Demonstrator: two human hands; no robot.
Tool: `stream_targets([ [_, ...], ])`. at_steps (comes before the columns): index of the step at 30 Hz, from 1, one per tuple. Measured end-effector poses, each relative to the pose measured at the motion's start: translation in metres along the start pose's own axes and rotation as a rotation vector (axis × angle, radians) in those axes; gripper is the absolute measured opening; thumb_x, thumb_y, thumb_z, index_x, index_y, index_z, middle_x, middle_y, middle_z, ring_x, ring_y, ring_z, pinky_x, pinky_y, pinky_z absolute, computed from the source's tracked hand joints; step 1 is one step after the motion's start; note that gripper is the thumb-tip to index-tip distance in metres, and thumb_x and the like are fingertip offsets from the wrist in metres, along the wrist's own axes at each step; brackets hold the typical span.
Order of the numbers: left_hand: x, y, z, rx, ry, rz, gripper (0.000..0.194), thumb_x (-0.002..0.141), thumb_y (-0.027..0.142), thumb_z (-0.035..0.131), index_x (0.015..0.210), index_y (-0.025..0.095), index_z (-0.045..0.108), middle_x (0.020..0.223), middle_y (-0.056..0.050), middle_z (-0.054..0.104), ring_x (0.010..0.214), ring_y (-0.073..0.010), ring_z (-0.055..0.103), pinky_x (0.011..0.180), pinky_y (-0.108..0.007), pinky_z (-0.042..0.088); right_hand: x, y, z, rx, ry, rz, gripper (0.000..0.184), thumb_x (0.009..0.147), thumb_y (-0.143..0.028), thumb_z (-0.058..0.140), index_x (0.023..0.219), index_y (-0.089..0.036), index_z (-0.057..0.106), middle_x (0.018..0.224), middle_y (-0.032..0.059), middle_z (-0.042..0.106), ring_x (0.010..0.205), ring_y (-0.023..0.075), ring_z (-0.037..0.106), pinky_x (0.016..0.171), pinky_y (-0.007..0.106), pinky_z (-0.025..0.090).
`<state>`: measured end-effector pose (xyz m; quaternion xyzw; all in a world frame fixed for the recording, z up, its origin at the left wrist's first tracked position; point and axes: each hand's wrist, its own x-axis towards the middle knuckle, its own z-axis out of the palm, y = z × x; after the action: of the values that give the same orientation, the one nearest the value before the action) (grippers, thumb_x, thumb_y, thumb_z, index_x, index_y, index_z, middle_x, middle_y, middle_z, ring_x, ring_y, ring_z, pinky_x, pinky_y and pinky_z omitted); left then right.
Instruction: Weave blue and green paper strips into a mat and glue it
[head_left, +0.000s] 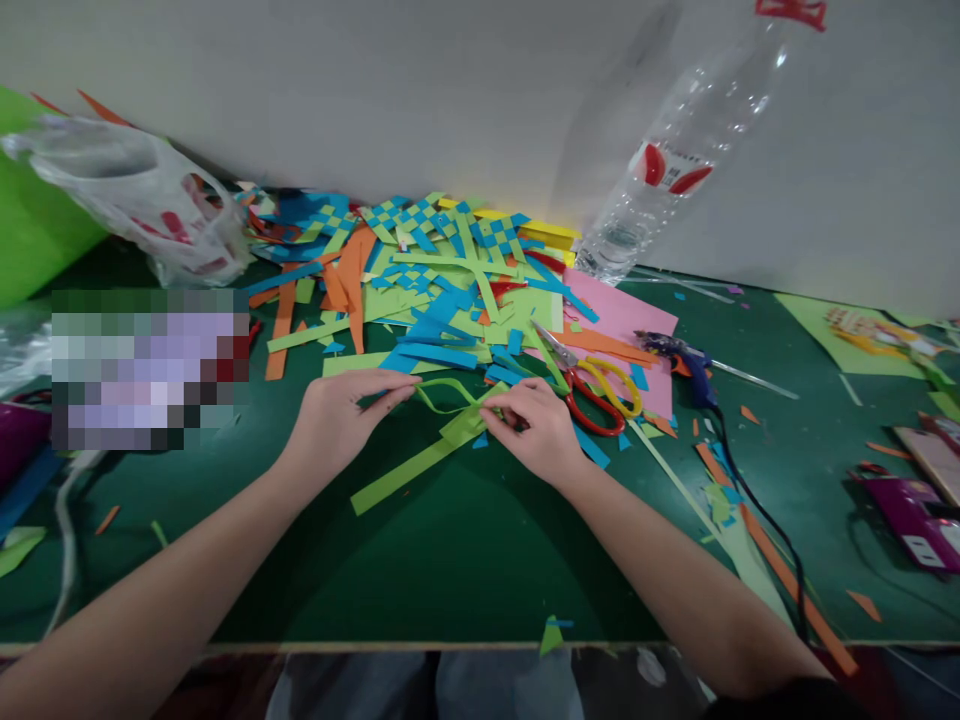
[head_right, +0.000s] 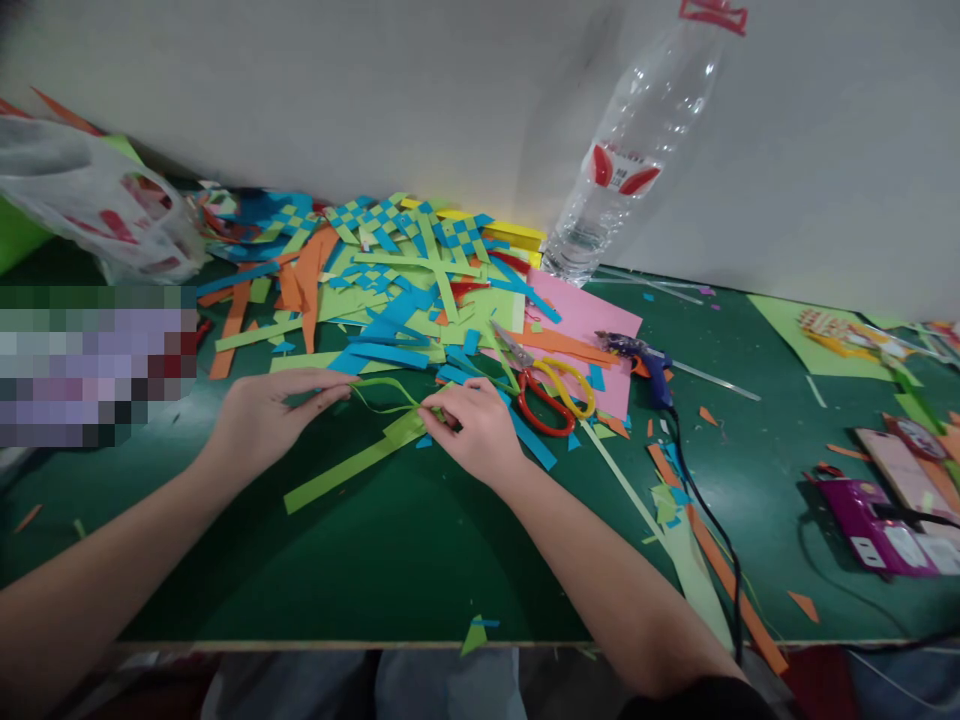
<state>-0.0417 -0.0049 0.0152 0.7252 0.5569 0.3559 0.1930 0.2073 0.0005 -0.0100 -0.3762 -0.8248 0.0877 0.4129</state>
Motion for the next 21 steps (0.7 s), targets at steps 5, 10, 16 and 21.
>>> stream_targets([
  [5,0.002,-0.005,0.0,-0.021,-0.001,-0.041,0.031,0.086,0.053,0.062,0.092,0.028,0.078,0.092,-0.001,0.078,0.089,-0.0228,0.073,0.087,-0.034,0.058,0.003,0.0,-0.009,-0.059,0.024,-0.076,0.015,0.092,-0.033,0.062,0.092,-0.019,0.067,0.061,-0.0037,0.06,0.054,0.0105,0.055,0.081,0.033,0.044],
  [10,0.002,-0.006,0.0,-0.021,0.037,-0.035,0.026,0.085,0.046,0.062,0.094,0.028,0.078,0.092,-0.001,0.078,0.09,-0.0225,0.073,0.085,-0.032,0.058,0.01,0.013,-0.027,-0.223,0.117,-0.04,0.02,0.097,-0.029,0.051,0.093,-0.019,0.068,0.067,-0.0004,0.066,0.06,0.0135,0.06,0.081,0.033,0.044],
  [16,0.004,-0.007,0.0,-0.063,0.029,-0.058,0.026,0.083,0.043,0.062,0.095,0.027,0.078,0.089,-0.001,0.078,0.086,-0.0215,0.072,0.081,-0.03,0.058,0.011,0.033,-0.041,-0.493,-0.051,-0.127,0.024,0.093,-0.037,0.057,0.08,-0.02,0.07,0.089,0.0059,0.073,0.085,0.0204,0.065,0.09,0.04,0.037],
  [21,0.004,-0.006,0.0,-0.084,0.02,-0.075,0.027,0.082,0.041,0.062,0.095,0.025,0.078,0.086,-0.002,0.078,0.084,-0.0204,0.072,0.079,-0.028,0.058,0.01,0.039,-0.047,-0.554,-0.184,-0.123,0.034,0.093,-0.049,0.056,0.089,-0.02,0.072,0.094,0.0084,0.073,0.094,0.0234,0.063,0.094,0.043,0.033],
])
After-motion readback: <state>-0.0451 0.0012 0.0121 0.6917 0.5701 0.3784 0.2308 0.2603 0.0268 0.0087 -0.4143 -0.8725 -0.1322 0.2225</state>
